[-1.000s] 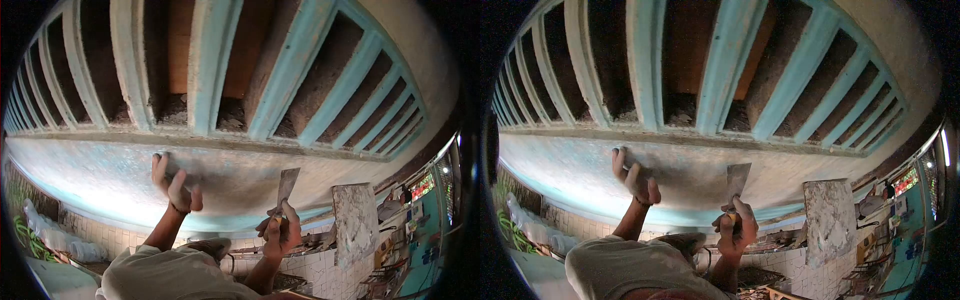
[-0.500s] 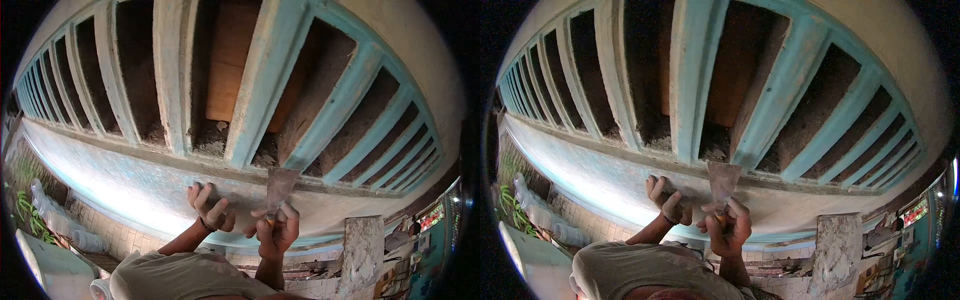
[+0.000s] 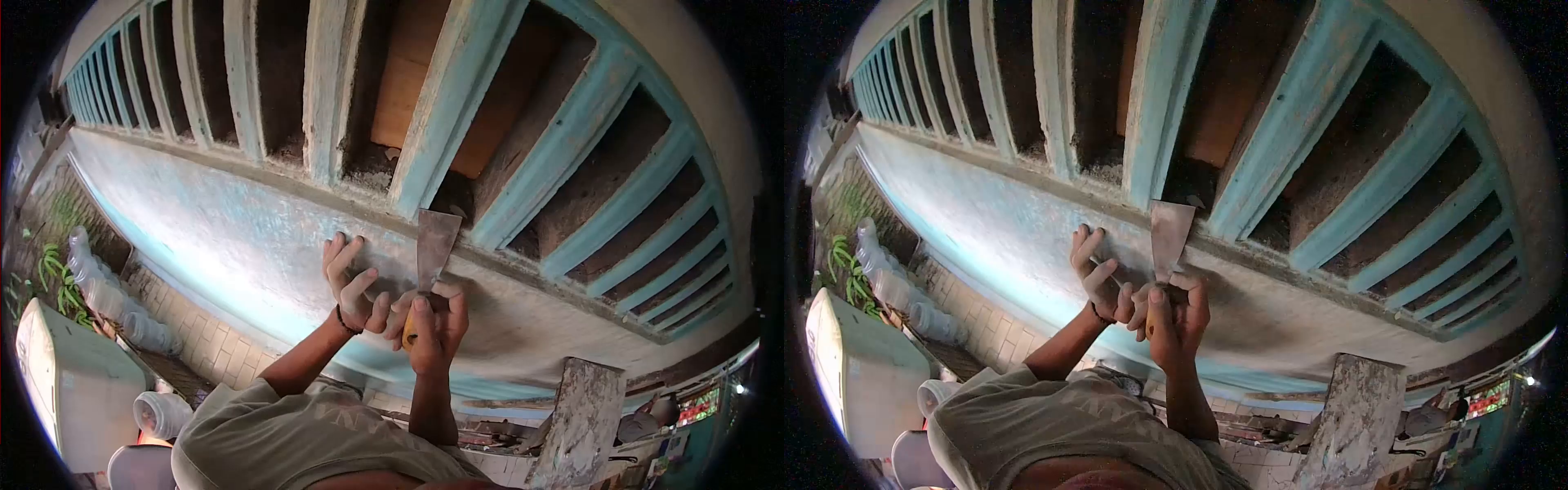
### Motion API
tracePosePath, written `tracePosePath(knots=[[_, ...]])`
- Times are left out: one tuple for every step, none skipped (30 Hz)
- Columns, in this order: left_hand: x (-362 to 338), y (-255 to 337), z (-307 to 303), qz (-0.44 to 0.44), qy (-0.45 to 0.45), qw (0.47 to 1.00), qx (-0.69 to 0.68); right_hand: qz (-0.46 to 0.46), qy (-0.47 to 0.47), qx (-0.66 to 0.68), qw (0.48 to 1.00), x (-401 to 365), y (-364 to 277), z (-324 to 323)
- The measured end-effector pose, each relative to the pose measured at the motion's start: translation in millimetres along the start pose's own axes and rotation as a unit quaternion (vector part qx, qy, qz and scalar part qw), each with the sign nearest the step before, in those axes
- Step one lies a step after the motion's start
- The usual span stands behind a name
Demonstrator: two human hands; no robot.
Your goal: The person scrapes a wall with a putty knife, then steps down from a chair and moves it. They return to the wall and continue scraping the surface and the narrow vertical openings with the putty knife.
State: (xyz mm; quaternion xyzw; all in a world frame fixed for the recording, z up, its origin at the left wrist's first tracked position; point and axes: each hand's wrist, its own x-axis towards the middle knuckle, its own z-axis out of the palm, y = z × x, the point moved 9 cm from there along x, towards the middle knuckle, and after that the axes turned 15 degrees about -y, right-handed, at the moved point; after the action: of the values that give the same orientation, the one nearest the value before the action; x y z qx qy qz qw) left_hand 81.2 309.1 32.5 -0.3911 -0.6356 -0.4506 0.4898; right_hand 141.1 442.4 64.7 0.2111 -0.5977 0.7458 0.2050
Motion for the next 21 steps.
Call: tracePosePath(knots=[[5.0,6.4,-6.4,-0.017,-0.007,1.000,-0.017,0.000,-0.003,-0.005,1.000,0.8,0.8,-0.3],[11.2,11.0,-12.0,-0.034,-0.012,0.999,-0.034,-0.006,0.001,-0.009,1.000,0.8,0.3,-0.8],[19.7,11.6,-11.2,-0.056,-0.050,0.995,-0.070,-0.012,0.006,-0.013,1.000,0.3,-0.1,-0.5],[27.1,12.9,-11.6,-0.079,-0.091,0.987,-0.106,-0.017,0.016,-0.017,1.000,-1.6,0.4,0.7],[33.0,15.7,-11.5,-0.104,-0.135,0.975,-0.145,-0.028,0.019,-0.009,0.999,-2.7,2.1,3.4],[47.5,20.4,-12.8,-0.095,-0.143,0.973,-0.153,-0.038,0.026,-0.002,0.999,-2.2,4.3,5.3],[51.0,15.3,-4.5,-0.177,-0.181,0.939,-0.234,-0.047,0.035,0.002,0.998,-1.8,4.5,6.8],[48.3,14.2,5.1,-0.258,-0.217,0.888,-0.312,-0.059,0.035,0.008,0.998,-0.5,0.3,10.7],[42.2,12.0,14.7,-0.299,-0.243,0.845,-0.371,-0.055,0.035,0.005,0.998,0.2,0.2,11.5],[34.8,10.7,23.6,-0.343,-0.263,0.797,-0.421,-0.051,0.035,0.003,0.998,0.8,-0.5,10.4],[31.0,10.2,30.7,-0.373,-0.283,0.759,-0.453,-0.048,0.033,0.000,0.998,1.9,-1.0,9.9],[28.3,11.4,37.6,-0.401,-0.300,0.718,-0.483,-0.055,0.034,-0.012,0.998,3.0,-2.9,9.8],[25.7,14.9,43.9,-0.428,-0.315,0.676,-0.510,-0.050,0.038,-0.021,0.998,0.4,-4.4,10.1],[29.7,18.9,47.0,-0.443,-0.314,0.654,-0.527,-0.048,0.040,-0.029,0.998,0.2,-7.5,11.2],[34.1,18.5,48.3,-0.440,-0.296,0.663,-0.528,-0.048,0.042,-0.037,0.997,2.4,-10.3,13.9],[35.7,18.5,51.3,-0.437,-0.275,0.672,-0.531,-0.042,0.066,-0.048,0.996,0.7,-11.6,15.3],[35.9,18.3,54.2,-0.435,-0.250,0.680,-0.534,-0.046,0.066,-0.055,0.995,0.4,-10.4,14.0],[35.7,19.2,56.3,-0.421,-0.237,0.689,-0.541,-0.050,0.068,-0.061,0.995,-0.8,-5.9,11.0],[36.7,18.2,57.6,-0.407,-0.222,0.709,-0.531,-0.052,0.069,-0.066,0.994,-2.1,-3.3,8.8],[38.5,16.9,58.9,-0.394,-0.208,0.729,-0.520,-0.056,0.070,-0.072,0.993,-1.4,-3.9,7.6],[40.4,15.0,57.0,-0.381,-0.194,0.748,-0.507,-0.059,0.072,-0.077,0.993,-0.1,-4.0,6.2]])
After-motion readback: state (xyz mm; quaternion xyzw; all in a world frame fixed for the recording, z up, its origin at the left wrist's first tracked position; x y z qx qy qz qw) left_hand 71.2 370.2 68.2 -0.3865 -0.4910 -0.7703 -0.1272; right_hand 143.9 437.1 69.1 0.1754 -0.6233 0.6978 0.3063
